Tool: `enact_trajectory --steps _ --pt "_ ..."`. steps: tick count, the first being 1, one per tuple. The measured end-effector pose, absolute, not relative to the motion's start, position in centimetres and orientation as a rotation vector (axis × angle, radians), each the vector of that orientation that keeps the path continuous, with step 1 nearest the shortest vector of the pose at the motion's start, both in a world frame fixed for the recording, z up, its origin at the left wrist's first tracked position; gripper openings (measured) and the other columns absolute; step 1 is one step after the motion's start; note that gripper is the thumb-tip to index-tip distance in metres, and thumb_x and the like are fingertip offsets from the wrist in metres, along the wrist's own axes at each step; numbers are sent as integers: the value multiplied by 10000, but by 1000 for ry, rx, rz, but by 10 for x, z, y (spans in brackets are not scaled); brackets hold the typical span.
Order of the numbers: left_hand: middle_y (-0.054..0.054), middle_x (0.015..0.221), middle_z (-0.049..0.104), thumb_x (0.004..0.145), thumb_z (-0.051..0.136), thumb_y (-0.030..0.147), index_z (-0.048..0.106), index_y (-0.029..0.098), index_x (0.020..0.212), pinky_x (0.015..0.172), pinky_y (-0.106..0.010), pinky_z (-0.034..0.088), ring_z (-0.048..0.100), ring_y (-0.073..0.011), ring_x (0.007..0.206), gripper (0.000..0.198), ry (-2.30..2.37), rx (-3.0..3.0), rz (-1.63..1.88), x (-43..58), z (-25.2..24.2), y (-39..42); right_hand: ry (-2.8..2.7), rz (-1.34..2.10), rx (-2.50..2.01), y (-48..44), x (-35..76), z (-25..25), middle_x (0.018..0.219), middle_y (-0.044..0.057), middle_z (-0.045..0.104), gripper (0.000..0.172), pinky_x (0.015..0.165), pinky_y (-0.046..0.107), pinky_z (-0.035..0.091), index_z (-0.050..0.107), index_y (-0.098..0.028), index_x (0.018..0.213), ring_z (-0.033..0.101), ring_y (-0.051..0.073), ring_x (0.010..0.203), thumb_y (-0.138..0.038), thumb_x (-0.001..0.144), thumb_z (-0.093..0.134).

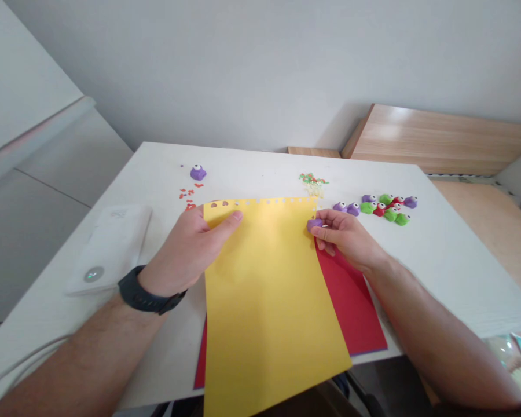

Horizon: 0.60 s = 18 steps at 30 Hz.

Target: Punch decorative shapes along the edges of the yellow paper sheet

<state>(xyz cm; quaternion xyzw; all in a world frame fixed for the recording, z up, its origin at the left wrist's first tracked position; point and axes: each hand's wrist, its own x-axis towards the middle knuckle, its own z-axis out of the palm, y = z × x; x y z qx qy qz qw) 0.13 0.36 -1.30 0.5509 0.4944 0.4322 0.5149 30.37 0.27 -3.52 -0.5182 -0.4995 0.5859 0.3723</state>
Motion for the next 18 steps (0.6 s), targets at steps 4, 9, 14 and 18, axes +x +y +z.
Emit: enact_trajectory --steps 4,9,14,18 --pt "-41 1346 763 929 764 381 758 265 1314 1022 -390 603 746 -282 1180 402 1186 1325 1040 1 -12 3 -1264 1507 -1320 2 302 -34 554 -45 618 342 390 213 284 636 -185 1077 439 87 398 -388 863 811" --pt "-52 1376 747 915 773 416 755 252 1317 1036 -412 600 735 -303 1206 435 1185 1288 1010 2 -10 3 -1228 1494 -1321 3 300 -35 657 -43 645 354 345 213 254 640 -198 1053 412 60 354 -390 830 836" --pt "-63 1396 735 885 794 445 765 249 1298 1077 -438 577 715 -324 1247 458 1210 1271 1017 3 -11 3 -1238 1468 -1319 3 299 -36 801 -18 688 362 325 219 195 651 -196 1021 387 28 335 -407 807 854" --pt "-67 1385 740 882 797 438 764 250 1300 1040 -438 597 726 -330 1222 460 1221 1266 1018 3 -14 3 -1248 1470 -1319 3 299 -37 697 -46 647 357 331 218 192 651 -202 1044 371 40 327 -398 818 847"
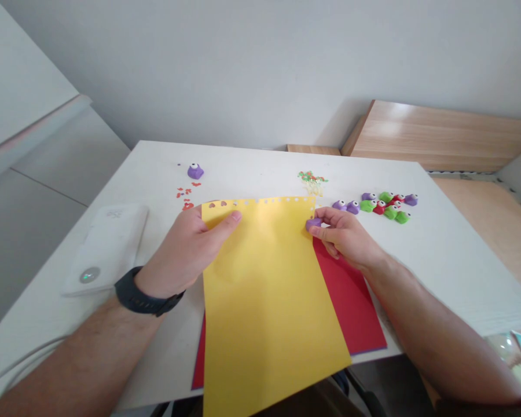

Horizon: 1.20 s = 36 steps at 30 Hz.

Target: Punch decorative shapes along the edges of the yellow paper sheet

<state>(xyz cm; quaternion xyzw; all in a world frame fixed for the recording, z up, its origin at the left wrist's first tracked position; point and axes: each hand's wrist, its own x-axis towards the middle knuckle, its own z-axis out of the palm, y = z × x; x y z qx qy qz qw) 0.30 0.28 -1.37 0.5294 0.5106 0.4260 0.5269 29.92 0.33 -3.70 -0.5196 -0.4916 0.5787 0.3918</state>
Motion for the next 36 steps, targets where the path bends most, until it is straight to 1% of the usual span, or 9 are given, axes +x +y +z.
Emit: enact_trajectory --steps 3,6,10,13,18,22,30,34,36 --pt "-60 1369 750 903 779 413 763 249 1300 1037 -427 596 735 -317 1201 429 1218 1278 1009 3 -14 3 -1256 1475 -1344 3 301 -37 588 -73 582 356 337 212 195 648 -211 1077 362 58 332 -399 838 832" --pt "-62 1375 747 917 766 400 756 241 1313 1053 -425 585 731 -309 1207 427 1212 1295 1006 2 -13 4 -1274 1513 -1360 1 302 -36 551 -73 569 367 345 207 212 642 -214 1099 375 71 349 -411 849 824" --pt "-63 1368 751 913 765 405 755 249 1314 1049 -430 588 738 -309 1197 430 1240 1282 996 1 -12 5 -1282 1543 -1356 1 304 -35 521 -75 556 365 348 210 185 641 -216 1123 328 68 336 -440 880 796" --pt "-63 1350 760 901 771 410 763 259 1297 1022 -443 604 749 -319 1173 424 1254 1256 1006 0 -14 5 -1247 1530 -1343 1 304 -34 565 -70 567 376 339 216 189 649 -213 1125 355 70 346 -428 863 814" --pt "-66 1354 758 894 773 403 766 253 1290 1039 -438 593 747 -316 1177 423 1272 1255 1040 0 -16 6 -1174 1451 -1318 5 307 -33 656 -48 603 371 331 220 230 671 -207 1108 426 75 394 -409 844 835" --pt "-72 1348 761 897 770 402 760 241 1301 1027 -432 600 750 -313 1169 435 1276 1252 1048 0 -15 6 -1136 1416 -1333 9 309 -35 606 -67 571 428 332 226 231 665 -203 1132 404 72 371 -452 833 844" --pt "-77 1382 742 903 759 392 749 238 1319 1083 -446 566 734 -309 1208 443 1271 1255 1057 1 -13 5 -1164 1376 -1295 10 309 -34 734 -45 625 403 328 231 226 654 -209 1136 426 55 380 -494 886 792" --pt "-74 1388 739 887 767 421 754 241 1305 1079 -442 567 726 -315 1225 456 1303 1258 1051 1 -13 6 -1147 1351 -1312 10 310 -31 875 -8 689 413 326 245 232 651 -221 1127 441 53 395 -528 883 781" --pt "-78 1386 739 871 779 441 759 237 1293 1063 -442 576 726 -322 1224 469 1309 1261 1050 1 -13 6 -1175 1338 -1331 11 311 -31 809 -24 668 420 328 247 220 644 -224 1123 417 55 378 -544 884 775"
